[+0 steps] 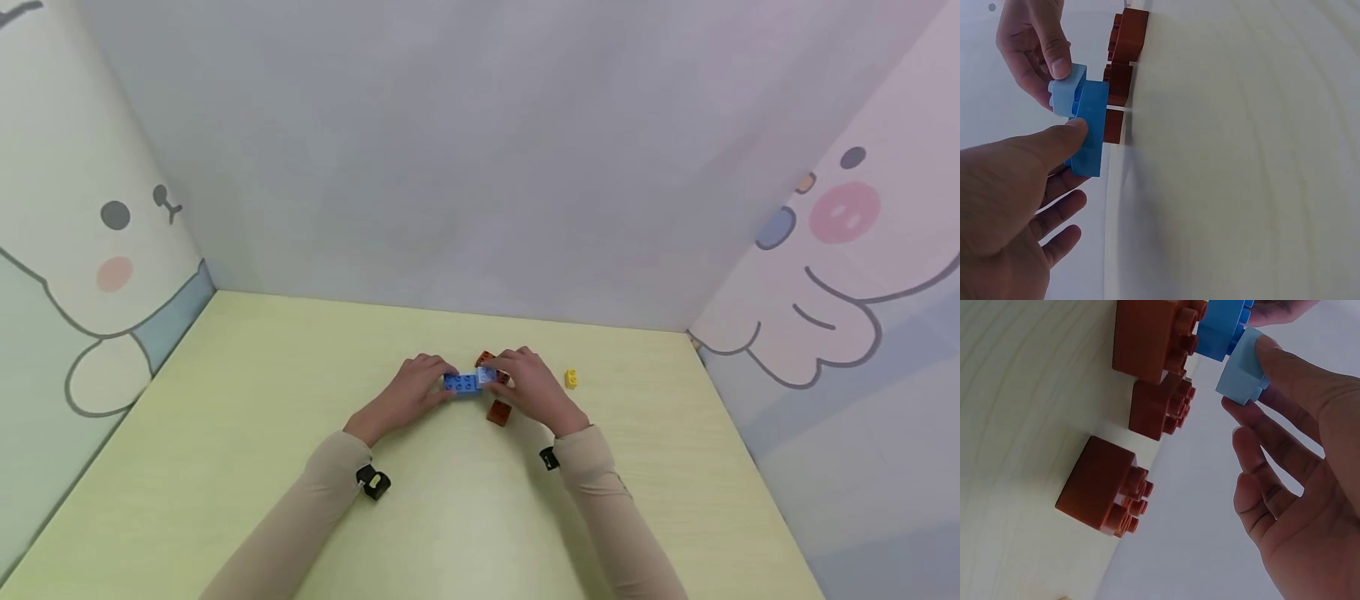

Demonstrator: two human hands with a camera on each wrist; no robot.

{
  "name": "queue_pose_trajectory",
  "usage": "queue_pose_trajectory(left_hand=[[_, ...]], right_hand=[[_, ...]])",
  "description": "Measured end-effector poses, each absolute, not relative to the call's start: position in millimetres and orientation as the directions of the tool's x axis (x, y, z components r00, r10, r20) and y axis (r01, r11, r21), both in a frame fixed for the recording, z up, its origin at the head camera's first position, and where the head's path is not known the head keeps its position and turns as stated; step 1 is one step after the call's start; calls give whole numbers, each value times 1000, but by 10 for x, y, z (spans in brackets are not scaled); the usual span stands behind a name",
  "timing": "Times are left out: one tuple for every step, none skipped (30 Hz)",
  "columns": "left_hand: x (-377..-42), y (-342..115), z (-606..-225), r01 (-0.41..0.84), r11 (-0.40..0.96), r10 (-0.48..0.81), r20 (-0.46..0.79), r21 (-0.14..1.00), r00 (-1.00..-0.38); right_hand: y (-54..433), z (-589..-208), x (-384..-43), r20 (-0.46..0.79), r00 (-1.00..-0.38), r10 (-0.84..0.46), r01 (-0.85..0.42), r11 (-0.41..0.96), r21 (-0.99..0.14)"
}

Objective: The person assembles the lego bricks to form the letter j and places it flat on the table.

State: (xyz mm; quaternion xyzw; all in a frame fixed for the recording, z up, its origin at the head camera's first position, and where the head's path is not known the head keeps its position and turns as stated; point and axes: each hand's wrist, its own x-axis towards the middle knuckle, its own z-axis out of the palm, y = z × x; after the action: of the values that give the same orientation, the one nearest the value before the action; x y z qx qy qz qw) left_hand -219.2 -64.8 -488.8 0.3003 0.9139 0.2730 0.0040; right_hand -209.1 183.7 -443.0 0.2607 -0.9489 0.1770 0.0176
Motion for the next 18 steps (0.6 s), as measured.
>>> queue_pose_trajectory(left_hand=[[-2188,-655,-4899,545,674,550,154,499,-821],[-2182,-663,-4907,544,678,549,150,494,-822],[-2177,-672,-4914,544,680,549,149,492,-822],[-2176,-674,-4916,546,680,550,152,490,-821],[-2176,-677,-4918,547,681,550,153,488,-821],[-2176,-682,-4921,546,682,549,152,487,-822],[-2174,-687,-4921,546,682,550,152,486,-821],[-2169,-691,-4920,545,682,550,150,488,-822],[-2168,-695,-4924,545,679,551,149,493,-821],[-2165,-699,-4927,543,677,552,146,497,-821],[-2162,-703,-4933,541,675,552,144,501,-822],[-2157,-707,-4938,540,673,553,142,506,-821],[-2154,-710,-4945,539,670,554,140,511,-821],[-2153,-712,-4953,537,666,554,138,518,-821],[-2152,-715,-4961,537,665,555,138,519,-820],[-2149,-716,-4965,538,664,555,139,519,-820],[-2149,-717,-4967,537,665,555,138,519,-821],[-2150,-716,-4968,535,667,555,134,519,-821]], right_hand=[[1816,-4433,-2089,122,-860,-495,-506,799,-325],[1796,-4435,-2089,118,-857,-501,-510,798,-321],[1780,-4439,-2089,114,-855,-506,-514,797,-317],[1770,-4437,-2090,110,-854,-508,-515,798,-312],[1762,-4437,-2091,110,-852,-512,-519,798,-307],[1754,-4439,-2093,107,-851,-515,-521,798,-302],[1748,-4443,-2094,106,-849,-517,-523,798,-300],[1743,-4448,-2095,100,-850,-518,-522,799,-297],[1738,-4456,-2097,93,-850,-519,-521,800,-296],[1733,-4464,-2097,86,-850,-519,-519,802,-296],[1729,-4476,-2098,79,-851,-519,-517,804,-293],[1726,-4487,-2100,71,-853,-518,-514,807,-292],[1723,-4497,-2100,66,-853,-517,-513,808,-290],[1720,-4503,-2098,61,-854,-517,-511,810,-288],[1716,-4508,-2097,61,-853,-518,-512,810,-286],[1713,-4513,-2097,62,-853,-518,-513,810,-284],[1710,-4516,-2097,64,-852,-520,-515,810,-281],[1705,-4516,-2096,71,-850,-522,-519,807,-281]])
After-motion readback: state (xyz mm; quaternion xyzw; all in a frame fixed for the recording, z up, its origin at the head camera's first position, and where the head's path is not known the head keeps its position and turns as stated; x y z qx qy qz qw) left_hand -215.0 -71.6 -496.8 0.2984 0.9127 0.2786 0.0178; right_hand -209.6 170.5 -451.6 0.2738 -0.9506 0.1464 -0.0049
